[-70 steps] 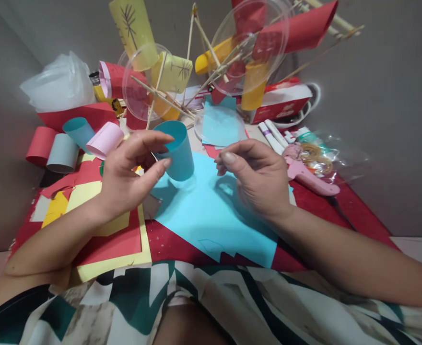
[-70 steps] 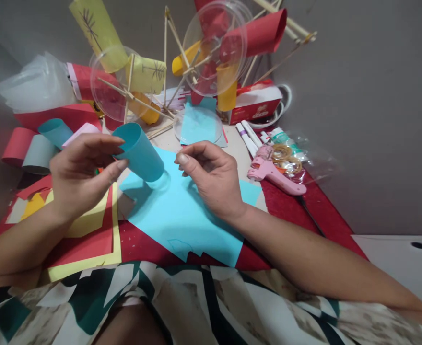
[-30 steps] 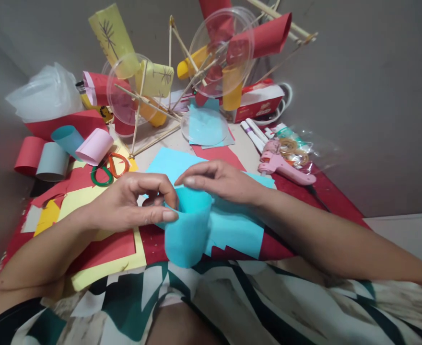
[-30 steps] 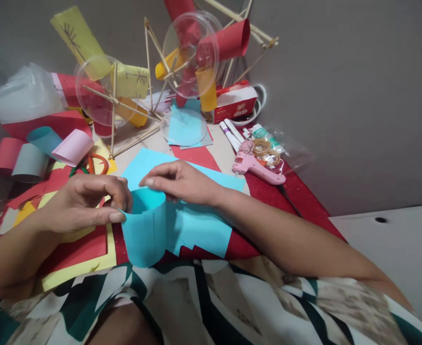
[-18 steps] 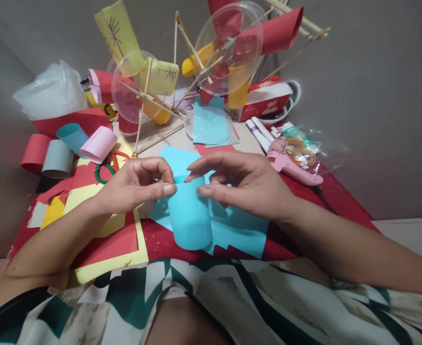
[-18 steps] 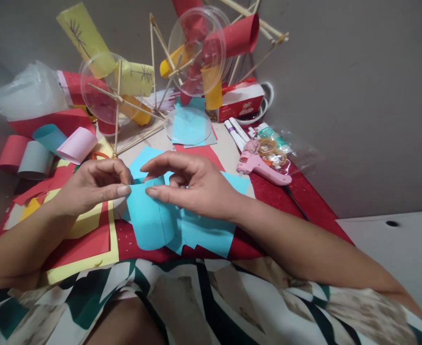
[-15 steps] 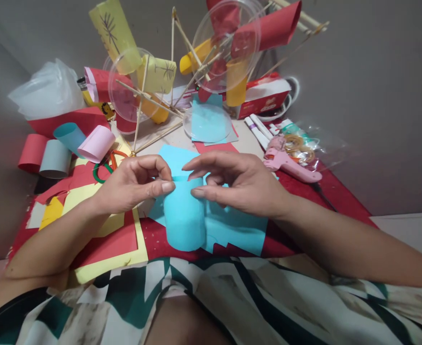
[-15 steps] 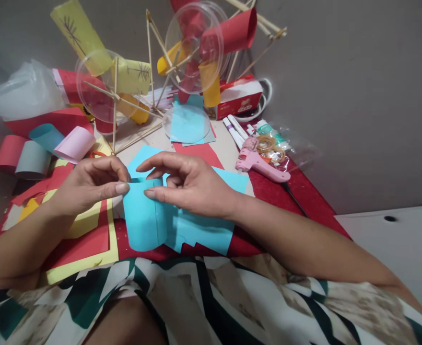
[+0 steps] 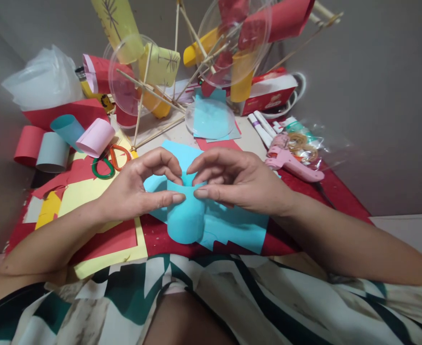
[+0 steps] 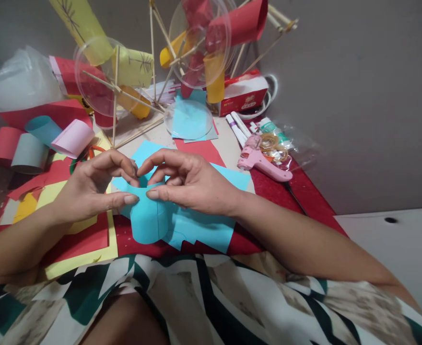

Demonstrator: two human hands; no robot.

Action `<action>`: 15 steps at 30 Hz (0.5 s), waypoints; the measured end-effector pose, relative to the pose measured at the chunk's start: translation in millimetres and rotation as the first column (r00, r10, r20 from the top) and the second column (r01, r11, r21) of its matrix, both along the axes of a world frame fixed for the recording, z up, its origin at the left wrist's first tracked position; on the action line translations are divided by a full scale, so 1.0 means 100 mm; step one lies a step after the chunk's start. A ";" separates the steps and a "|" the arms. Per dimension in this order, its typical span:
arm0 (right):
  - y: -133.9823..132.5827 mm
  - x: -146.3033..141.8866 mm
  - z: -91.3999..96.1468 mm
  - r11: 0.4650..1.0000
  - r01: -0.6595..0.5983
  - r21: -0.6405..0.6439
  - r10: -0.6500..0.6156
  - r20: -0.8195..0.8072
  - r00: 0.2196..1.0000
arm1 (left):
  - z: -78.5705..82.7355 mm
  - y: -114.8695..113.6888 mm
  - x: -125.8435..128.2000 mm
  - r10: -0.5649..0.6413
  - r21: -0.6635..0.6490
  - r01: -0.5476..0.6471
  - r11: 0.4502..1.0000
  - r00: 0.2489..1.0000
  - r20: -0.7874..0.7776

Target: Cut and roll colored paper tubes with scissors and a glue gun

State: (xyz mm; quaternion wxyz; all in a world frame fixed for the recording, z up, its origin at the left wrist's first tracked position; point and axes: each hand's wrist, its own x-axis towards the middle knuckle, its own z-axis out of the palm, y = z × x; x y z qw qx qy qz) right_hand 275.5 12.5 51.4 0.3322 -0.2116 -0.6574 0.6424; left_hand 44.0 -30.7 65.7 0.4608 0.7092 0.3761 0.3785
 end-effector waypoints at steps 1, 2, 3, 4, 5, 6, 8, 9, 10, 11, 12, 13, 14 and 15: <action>0.00 0.00 -0.01 1.000 0.001 0.008 -0.001 0.001 1.000 | 0.00 0.00 0.01 0.006 -0.002 -0.006 1.000 1.000 0.021; 0.01 0.01 -0.01 1.000 -0.003 0.012 0.003 0.004 1.000 | 0.00 -0.01 0.03 0.016 0.007 -0.017 1.000 0.999 0.038; 0.01 0.01 -0.02 1.000 -0.008 0.013 0.008 0.006 1.000 | 0.00 -0.01 0.04 0.025 0.022 -0.026 0.999 0.998 0.051; 0.00 0.01 -0.03 1.000 -0.013 0.015 0.013 0.003 1.000 | 0.00 -0.02 0.05 0.033 0.041 -0.035 0.999 0.998 0.060; 0.00 0.01 -0.04 1.000 -0.011 0.017 0.011 -0.003 1.000 | 0.00 -0.02 0.06 0.042 0.056 -0.045 0.997 0.997 0.063; -0.01 0.01 -0.04 1.000 -0.001 0.021 0.002 -0.010 1.000 | 0.00 -0.02 0.07 0.056 0.068 -0.060 0.996 0.997 0.060; -0.04 0.01 -0.05 0.999 0.030 0.038 -0.030 -0.011 0.999 | -0.01 -0.03 0.08 0.088 0.086 -0.092 0.992 0.995 0.048; -0.05 0.01 -0.06 0.998 0.041 0.044 -0.041 -0.004 0.999 | -0.02 -0.04 0.09 0.101 0.092 -0.104 0.990 0.994 0.043; -0.06 0.00 -0.06 0.998 0.047 0.046 -0.047 0.004 0.999 | -0.03 -0.04 0.09 0.104 0.098 -0.107 0.989 0.994 0.041; -0.07 0.00 -0.06 0.998 0.044 0.041 -0.045 0.008 0.999 | -0.04 -0.04 0.09 0.098 0.104 -0.102 0.989 0.994 0.043; -0.07 0.00 -0.07 0.999 0.034 0.031 -0.034 0.006 0.999 | -0.04 -0.04 0.09 0.085 0.110 -0.090 0.990 0.995 0.046; -0.07 0.00 -0.07 1.000 0.021 0.014 -0.021 -0.002 1.000 | -0.05 -0.03 0.09 0.072 0.116 -0.077 0.990 0.996 0.049; -0.06 0.00 -0.07 1.000 0.005 -0.009 -0.005 -0.014 1.000 | -0.05 -0.02 0.08 0.061 0.122 -0.067 0.990 0.997 0.052; -0.05 0.00 -0.07 0.999 -0.012 -0.034 0.011 -0.028 1.000 | -0.05 -0.02 0.07 0.051 0.127 -0.058 0.990 0.997 0.058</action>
